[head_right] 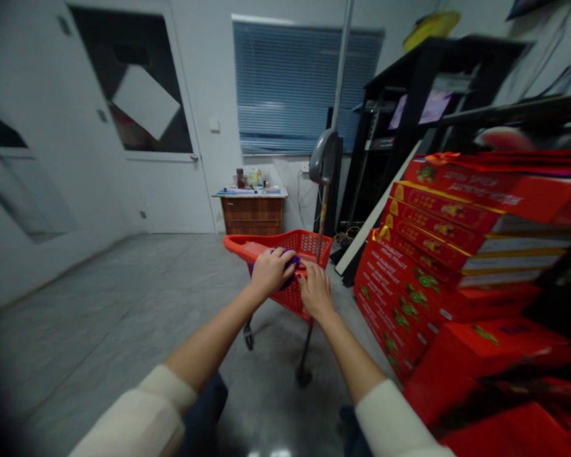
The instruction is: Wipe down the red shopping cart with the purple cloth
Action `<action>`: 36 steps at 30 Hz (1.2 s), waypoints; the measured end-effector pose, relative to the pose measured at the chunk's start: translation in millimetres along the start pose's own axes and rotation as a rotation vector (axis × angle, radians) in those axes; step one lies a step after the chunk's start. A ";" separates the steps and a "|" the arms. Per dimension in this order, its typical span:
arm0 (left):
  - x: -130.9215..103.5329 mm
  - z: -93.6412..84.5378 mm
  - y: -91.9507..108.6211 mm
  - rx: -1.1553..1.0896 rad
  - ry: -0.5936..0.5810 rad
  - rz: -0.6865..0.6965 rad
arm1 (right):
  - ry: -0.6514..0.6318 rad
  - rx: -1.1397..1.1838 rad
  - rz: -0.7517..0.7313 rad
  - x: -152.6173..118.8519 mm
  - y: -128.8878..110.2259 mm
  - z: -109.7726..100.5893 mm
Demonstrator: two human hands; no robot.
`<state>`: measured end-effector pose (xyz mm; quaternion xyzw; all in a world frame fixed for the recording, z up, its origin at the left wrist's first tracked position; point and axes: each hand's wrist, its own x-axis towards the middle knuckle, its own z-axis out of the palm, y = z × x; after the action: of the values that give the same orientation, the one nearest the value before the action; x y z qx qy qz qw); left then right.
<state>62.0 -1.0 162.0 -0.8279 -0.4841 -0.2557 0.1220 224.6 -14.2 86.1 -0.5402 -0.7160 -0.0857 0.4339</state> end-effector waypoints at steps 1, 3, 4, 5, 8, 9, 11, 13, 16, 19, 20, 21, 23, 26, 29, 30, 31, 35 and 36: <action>0.9 -1.1 -6.7 -0.004 -0.003 0.022 | 0.024 0.010 -0.007 -1.2 5.2 0.0; 3.7 -3.3 -24.6 0.015 0.006 0.003 | 0.071 0.004 -0.002 -3.3 14.9 0.9; 4.8 -3.9 -32.6 0.032 0.017 -0.036 | 0.084 -0.004 0.008 -3.8 18.4 2.3; 5.1 -4.1 -38.1 0.049 0.032 -0.086 | 0.087 -0.007 0.019 -4.0 20.5 4.4; 0.7 -2.2 -34.7 0.076 0.072 -0.202 | 0.078 0.030 0.049 -2.3 19.9 14.4; -2.4 -1.3 -28.6 0.071 0.075 -0.204 | 0.078 0.055 0.054 -1.4 18.7 18.1; -8.9 -0.2 -16.6 0.045 0.071 -0.153 | 0.091 0.118 0.068 0.7 18.3 24.5; -12.7 -1.0 -14.3 0.002 0.056 -0.043 | 0.103 0.185 0.087 3.3 23.6 28.2; -9.8 -4.7 -37.4 -0.055 0.004 0.137 | 0.083 0.217 0.114 9.1 42.4 29.2; -2.9 -7.4 -69.3 -0.042 -0.030 0.144 | -0.032 0.154 0.094 17.3 61.0 30.6; -1.9 -7.6 -74.9 -0.021 -0.021 0.092 | -0.080 0.131 0.088 20.1 64.2 32.4; -2.1 -7.3 -76.3 0.003 -0.002 0.023 | -0.128 0.110 0.084 22.7 65.4 35.0; -6.2 -5.9 -66.6 0.047 0.042 -0.118 | -0.221 0.081 0.080 26.8 62.3 41.7; -18.0 -3.5 -34.5 0.069 0.090 -0.208 | -0.320 0.042 0.104 29.7 50.0 50.9; -26.4 -4.4 -13.0 0.054 0.097 -0.093 | -0.328 -0.019 0.129 29.3 38.4 52.9; -26.8 -5.7 -12.5 0.045 0.086 -0.027 | -0.322 -0.047 0.126 28.7 35.5 52.0; -25.7 -7.4 -15.6 0.032 0.065 0.032 | -0.318 -0.076 0.118 28.0 32.7 50.6; -12.3 -15.4 -48.9 -0.016 -0.025 0.003 | -0.319 -0.183 0.108 24.8 19.5 46.1; -9.1 -17.0 -57.1 -0.021 -0.035 -0.060 | -0.320 -0.202 0.115 24.1 14.4 46.2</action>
<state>3.8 13.2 168.7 -0.8187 -0.5080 -0.2497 0.0968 211.4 35.8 70.3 -0.6275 -0.7317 -0.0450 0.2622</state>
